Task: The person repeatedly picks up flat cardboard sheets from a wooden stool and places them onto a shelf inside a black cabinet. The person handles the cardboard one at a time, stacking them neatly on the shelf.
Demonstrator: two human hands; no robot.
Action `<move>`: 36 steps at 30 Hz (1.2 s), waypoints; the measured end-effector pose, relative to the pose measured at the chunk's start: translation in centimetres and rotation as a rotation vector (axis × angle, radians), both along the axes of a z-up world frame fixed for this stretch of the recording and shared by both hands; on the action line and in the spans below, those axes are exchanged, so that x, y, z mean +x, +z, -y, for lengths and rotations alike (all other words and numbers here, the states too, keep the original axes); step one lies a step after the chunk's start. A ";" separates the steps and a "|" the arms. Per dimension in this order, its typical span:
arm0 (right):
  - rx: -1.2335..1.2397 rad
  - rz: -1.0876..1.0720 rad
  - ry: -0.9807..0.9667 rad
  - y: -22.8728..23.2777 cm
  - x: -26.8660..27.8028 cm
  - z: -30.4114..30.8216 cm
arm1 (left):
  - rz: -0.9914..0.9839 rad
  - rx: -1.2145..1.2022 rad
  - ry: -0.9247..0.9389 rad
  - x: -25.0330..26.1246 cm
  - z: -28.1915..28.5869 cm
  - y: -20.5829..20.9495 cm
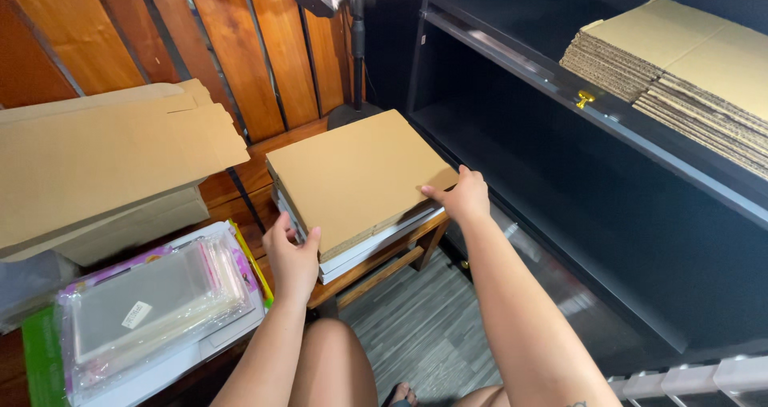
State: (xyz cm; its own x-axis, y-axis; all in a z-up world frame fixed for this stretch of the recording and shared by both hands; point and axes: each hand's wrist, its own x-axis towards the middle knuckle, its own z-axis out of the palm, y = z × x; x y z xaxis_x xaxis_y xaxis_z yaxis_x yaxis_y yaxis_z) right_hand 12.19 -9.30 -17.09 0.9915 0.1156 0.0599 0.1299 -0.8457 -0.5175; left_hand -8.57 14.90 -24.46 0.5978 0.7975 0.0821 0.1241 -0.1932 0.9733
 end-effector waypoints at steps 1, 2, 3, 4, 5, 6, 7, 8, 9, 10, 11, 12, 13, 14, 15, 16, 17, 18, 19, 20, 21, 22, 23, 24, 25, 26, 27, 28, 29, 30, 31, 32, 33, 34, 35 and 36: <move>0.001 -0.006 0.003 -0.3 0.2 0.1 | -0.006 0.001 0.003 -0.1 -0.2 -0.2; 0.066 -0.013 0.008 -0.5 0.5 0.2 | -0.019 0.014 -0.025 -0.2 -0.4 -0.5; 0.132 -0.021 0.013 -0.8 0.6 0.3 | -0.032 0.026 -0.052 -0.3 -0.6 -0.7; 0.132 -0.027 0.016 -1.8 1.3 0.5 | -0.038 0.025 -0.050 -0.3 -0.9 -1.1; 0.238 -0.014 -0.019 -2.7 1.9 0.7 | -0.035 0.002 -0.052 -0.1 -1.1 -1.3; 0.345 -0.001 -0.055 -3.6 2.6 1.1 | -0.032 -0.022 -0.055 0.1 -1.2 -1.6; 0.345 -0.003 -0.059 -4.0 2.6 1.3 | -0.035 -0.022 -0.058 -0.2 -1.1 -1.0; 0.538 -0.039 -0.092 -4.4 2.6 1.6 | -0.018 -0.065 -0.055 -0.4 -1.0 -0.4; 0.730 -0.075 -0.127 -4.9 2.6 1.9 | -0.002 -0.110 -0.052 -0.7 -0.7 0.2; 0.729 -0.077 -0.133 -5.4 2.6 1.9 | -0.006 -0.111 -0.056 -0.4 -1.1 -0.5; 0.846 -0.107 -0.132 -5.9 2.7 1.8 | 0.017 -0.117 -0.055 0.0 -1.4 -1.2; 0.963 -0.136 -0.130 -6.3 2.8 1.7 | 0.039 -0.124 -0.053 0.3 -1.8 -1.9; 0.962 -0.136 -0.131 -6.2 2.5 1.9 | 0.039 -0.125 -0.054 0.1 -1.8 -1.6; 1.015 -0.164 -0.138 -6.1 2.2 2.1 | 0.054 -0.159 -0.055 -0.2 -1.7 -1.3; 1.069 -0.192 -0.143 -6.0 1.9 2.2 | 0.070 -0.191 -0.054 -0.4 -1.8 -0.9; 1.068 -0.192 -0.143 -6.5 2.2 2.4 | 0.071 -0.192 -0.054 -0.5 -1.7 -0.7; 1.140 -0.217 -0.141 -7.1 2.5 2.6 | 0.102 -0.216 -0.052 -0.5 -1.7 -0.5; 1.213 -0.242 -0.139 -7.6 2.9 2.8 | 0.133 -0.241 -0.049 -0.6 -1.7 -0.4; 1.213 -0.241 -0.141 -7.1 2.2 2.8 | 0.132 -0.241 -0.051 -0.7 -1.8 -0.2; 1.265 -0.270 -0.146 -6.5 1.5 2.9 | 0.142 -0.248 -0.049 -0.8 -1.9 0.0; 1.317 -0.300 -0.149 -5.9 0.9 2.9 | 0.152 -0.255 -0.047 -0.9 -2.0 0.2; 1.318 -0.299 -0.150 -6.4 1.3 2.9 | 0.151 -0.255 -0.048 -0.9 -2.0 0.1; 1.322 -0.296 -0.152 -6.9 1.6 2.9 | 0.165 -0.276 -0.044 -0.9 -2.1 0.0; 1.327 -0.294 -0.154 -7.4 2.0 2.9 | 0.178 -0.297 -0.040 -0.9 -2.2 -0.2; 1.327 -0.295 -0.154 -7.1 1.7 2.7 | 0.177 -0.297 -0.039 -1.2 -2.1 0.2; 1.261 -0.253 -0.174 -6.8 1.5 2.6 | 0.152 -0.275 -0.034 -1.4 -1.9 0.6; 1.196 -0.212 -0.193 -6.5 1.2 2.4 | 0.128 -0.253 -0.029 -1.6 -1.9 1.0; 1.196 -0.212 -0.193 -6.9 1.7 2.5 | 0.128 -0.253 -0.029 -1.5 -2.0 0.8; 1.179 -0.200 -0.186 -7.4 2.2 2.5 | 0.126 -0.244 -0.025 -1.3 -2.0 0.6; 1.161 -0.187 -0.179 -7.8 2.7 2.6 | 0.125 -0.236 -0.022 -1.3 -2.1 0.4; 1.161 -0.187 -0.178 -8.0 3.0 2.6 | 0.125 -0.236 -0.022 -1.3 -2.0 0.7; 1.190 -0.196 -0.186 -8.1 3.2 2.6 | 0.118 -0.227 -0.017 -1.4 -2.0 0.9; 1.219 -0.205 -0.193 -8.3 3.5 2.6 | 0.111 -0.219 -0.011 -1.5 -2.0 1.2; 1.218 -0.205 -0.191 -8.4 3.6 2.7 | 0.112 -0.220 -0.009 -1.5 -2.1 1.1; 1.223 -0.199 -0.189 -8.6 3.7 2.7 | 0.098 -0.204 -0.010 -1.5 -2.2 1.0; 1.229 -0.194 -0.187 -8.8 3.8 2.7 | 0.084 -0.189 -0.011 -1.4 -2.4 0.9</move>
